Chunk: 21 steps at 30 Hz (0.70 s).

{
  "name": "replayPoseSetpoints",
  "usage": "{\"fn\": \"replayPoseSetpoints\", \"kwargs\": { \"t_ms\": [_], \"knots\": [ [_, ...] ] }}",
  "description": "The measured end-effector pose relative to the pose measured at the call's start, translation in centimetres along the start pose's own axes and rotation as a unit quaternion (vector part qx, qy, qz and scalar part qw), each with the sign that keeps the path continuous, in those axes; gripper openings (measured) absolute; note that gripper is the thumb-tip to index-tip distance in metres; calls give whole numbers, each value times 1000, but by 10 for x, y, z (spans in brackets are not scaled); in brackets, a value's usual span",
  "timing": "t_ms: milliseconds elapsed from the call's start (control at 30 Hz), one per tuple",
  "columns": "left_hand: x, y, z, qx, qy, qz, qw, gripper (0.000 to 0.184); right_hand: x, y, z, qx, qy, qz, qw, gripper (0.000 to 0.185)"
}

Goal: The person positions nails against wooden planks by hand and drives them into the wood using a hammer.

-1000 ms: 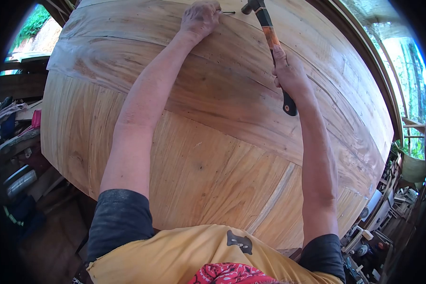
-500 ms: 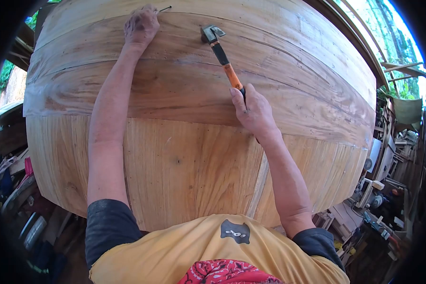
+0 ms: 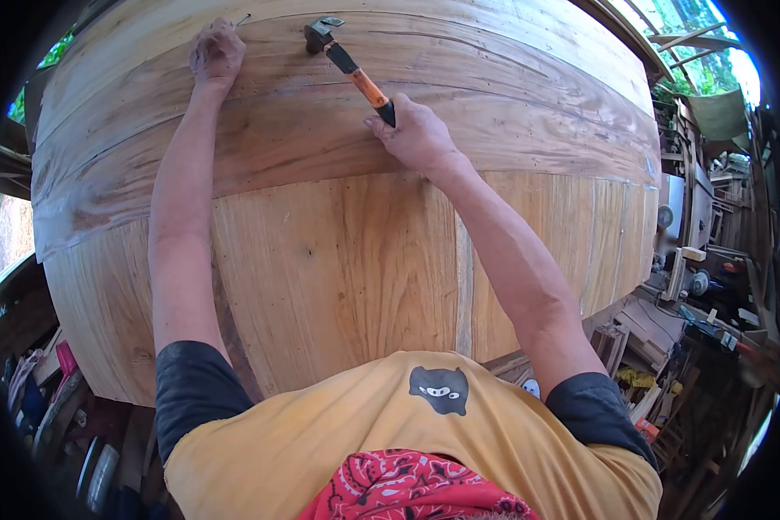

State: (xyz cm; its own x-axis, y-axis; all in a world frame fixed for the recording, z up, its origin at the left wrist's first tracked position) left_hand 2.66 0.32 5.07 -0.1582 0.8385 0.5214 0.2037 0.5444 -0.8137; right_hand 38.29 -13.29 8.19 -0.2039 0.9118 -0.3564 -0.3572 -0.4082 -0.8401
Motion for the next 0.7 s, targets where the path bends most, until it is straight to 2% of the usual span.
{"fn": "replayPoseSetpoints", "kwargs": {
  "t_ms": [33, 133, 233, 333, 533, 600, 700],
  "knots": [
    [2, 1, 1, -4, 3, -1, 1000, 20, 0, 0, 0, 0, 4, 1, 1000, 47],
    [16, 17, 25, -18, -139, 77, 987, 27, 1, -3, -1, -10, 10, 0, 1000, 46],
    [27, 29, 39, -46, -167, 162, 971, 33, 0, -1, -1, -13, 12, 8, 1000, 46],
    [13, 28, 17, 8, -101, 120, 988, 34, 3, -2, -3, 10, -4, -12, 1000, 47],
    [-2, 0, 13, -115, -239, 150, 952, 34, 0, -4, -10, 48, -20, -3, 999, 51],
    [-25, -33, 8, -44, -164, 81, 982, 29, 1, -5, -4, 64, -37, -4, 997, 53],
    [-86, -59, 14, 24, -29, 7, 999, 15, 2, -5, -7, 75, -52, 1, 996, 56]
  ]
}}
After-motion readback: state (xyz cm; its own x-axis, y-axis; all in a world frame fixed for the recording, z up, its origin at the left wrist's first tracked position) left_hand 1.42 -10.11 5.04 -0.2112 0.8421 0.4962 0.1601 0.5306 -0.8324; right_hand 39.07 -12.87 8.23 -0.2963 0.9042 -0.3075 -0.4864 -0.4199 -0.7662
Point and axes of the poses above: each hand's wrist, its own x-axis towards the middle knuckle, its own y-axis out of the palm, z = x × y, the point moved 9 cm from there along x, towards the middle knuckle, and after that the axes turned 1 degree about y, right-handed, at the moved point
